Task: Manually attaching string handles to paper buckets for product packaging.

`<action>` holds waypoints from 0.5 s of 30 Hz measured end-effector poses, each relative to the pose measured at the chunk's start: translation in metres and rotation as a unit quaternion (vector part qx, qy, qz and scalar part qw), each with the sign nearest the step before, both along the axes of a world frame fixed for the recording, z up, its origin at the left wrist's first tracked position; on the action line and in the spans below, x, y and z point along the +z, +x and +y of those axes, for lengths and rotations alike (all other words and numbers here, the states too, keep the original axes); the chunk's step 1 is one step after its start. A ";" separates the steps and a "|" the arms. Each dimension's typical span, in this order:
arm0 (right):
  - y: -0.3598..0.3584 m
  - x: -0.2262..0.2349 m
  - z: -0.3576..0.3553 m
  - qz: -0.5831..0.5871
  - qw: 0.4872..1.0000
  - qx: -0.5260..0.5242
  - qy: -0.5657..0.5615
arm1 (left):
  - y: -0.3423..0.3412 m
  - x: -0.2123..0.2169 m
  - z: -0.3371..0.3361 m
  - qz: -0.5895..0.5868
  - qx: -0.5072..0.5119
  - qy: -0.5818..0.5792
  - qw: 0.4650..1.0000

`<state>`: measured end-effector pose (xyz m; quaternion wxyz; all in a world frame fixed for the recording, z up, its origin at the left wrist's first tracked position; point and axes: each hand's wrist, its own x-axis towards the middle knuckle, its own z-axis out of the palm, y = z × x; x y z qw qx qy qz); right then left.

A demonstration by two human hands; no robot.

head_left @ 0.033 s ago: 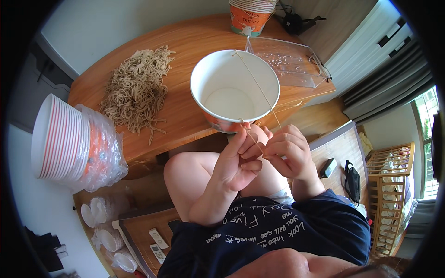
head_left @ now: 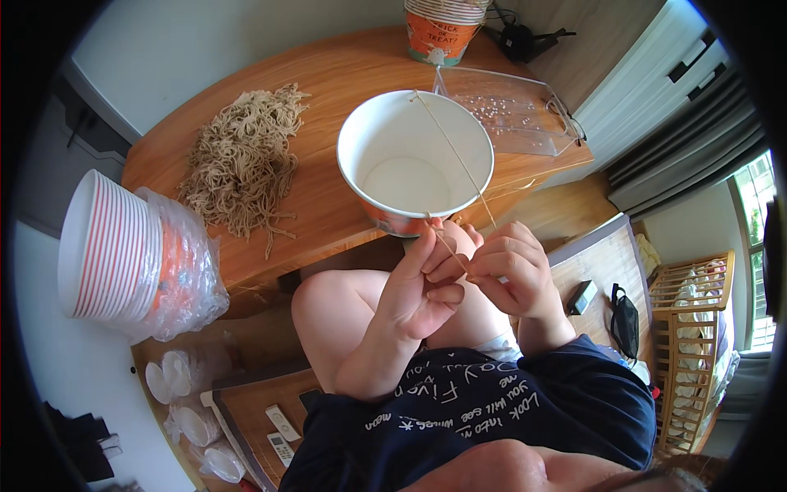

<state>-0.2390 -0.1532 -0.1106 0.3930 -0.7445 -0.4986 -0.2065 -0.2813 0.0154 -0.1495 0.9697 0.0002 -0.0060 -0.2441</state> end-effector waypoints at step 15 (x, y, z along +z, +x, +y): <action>0.052 0.024 -0.021 -0.025 0.967 -0.219 -0.125 | 0.007 -0.005 0.008 -0.051 0.282 0.409 0.866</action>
